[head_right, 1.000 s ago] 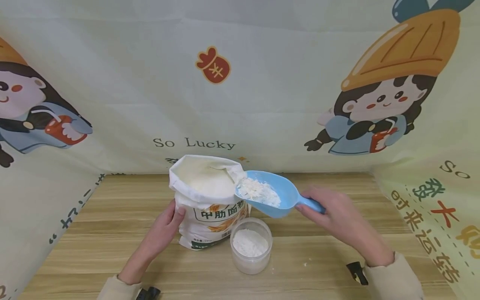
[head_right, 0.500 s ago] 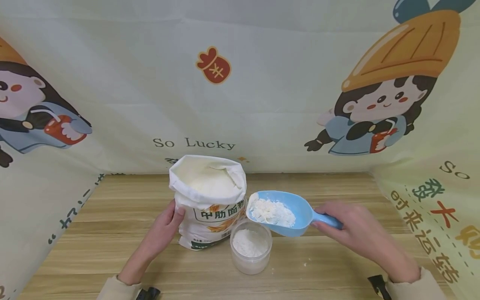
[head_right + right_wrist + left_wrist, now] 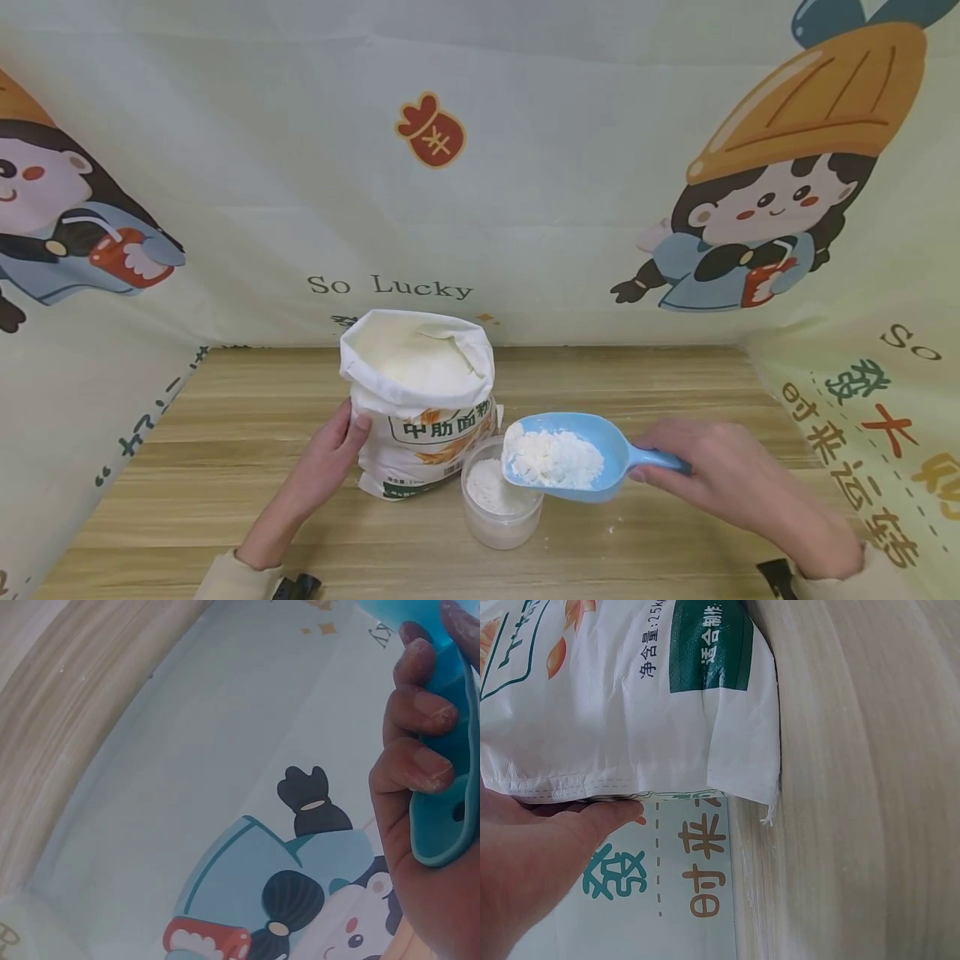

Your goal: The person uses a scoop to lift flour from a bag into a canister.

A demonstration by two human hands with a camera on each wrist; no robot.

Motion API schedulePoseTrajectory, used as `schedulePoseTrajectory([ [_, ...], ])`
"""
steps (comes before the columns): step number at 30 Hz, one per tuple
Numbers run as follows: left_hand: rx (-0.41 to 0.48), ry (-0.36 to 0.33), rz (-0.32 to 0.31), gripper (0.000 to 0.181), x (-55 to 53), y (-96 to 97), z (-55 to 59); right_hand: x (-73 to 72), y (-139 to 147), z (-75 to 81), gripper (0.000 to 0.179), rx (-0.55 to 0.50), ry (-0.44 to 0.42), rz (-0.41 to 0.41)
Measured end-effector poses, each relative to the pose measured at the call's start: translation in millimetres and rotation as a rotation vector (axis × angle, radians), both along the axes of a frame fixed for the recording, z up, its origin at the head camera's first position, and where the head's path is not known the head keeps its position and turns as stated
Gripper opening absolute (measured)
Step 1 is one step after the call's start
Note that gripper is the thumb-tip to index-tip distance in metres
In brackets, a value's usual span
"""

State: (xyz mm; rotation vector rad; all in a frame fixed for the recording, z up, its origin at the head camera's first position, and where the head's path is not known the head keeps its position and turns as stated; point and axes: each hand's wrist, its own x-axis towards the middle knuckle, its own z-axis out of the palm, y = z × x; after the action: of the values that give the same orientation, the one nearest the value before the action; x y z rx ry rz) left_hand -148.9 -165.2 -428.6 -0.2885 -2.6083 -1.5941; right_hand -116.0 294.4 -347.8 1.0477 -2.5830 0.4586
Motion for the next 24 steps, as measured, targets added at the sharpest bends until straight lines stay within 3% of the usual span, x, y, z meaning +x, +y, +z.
schedulePoseTrajectory([
  [8,0.003,-0.009,0.004,0.051,-1.9,-0.7,-1.8,-0.5,-4.4,10.3,0.02,0.127,0.008,0.028],
  [24,0.008,-0.003,-0.009,0.052,-2.2,-1.6,-2.5,-4.9,-18.3,26.5,0.022,0.233,0.009,0.069],
])
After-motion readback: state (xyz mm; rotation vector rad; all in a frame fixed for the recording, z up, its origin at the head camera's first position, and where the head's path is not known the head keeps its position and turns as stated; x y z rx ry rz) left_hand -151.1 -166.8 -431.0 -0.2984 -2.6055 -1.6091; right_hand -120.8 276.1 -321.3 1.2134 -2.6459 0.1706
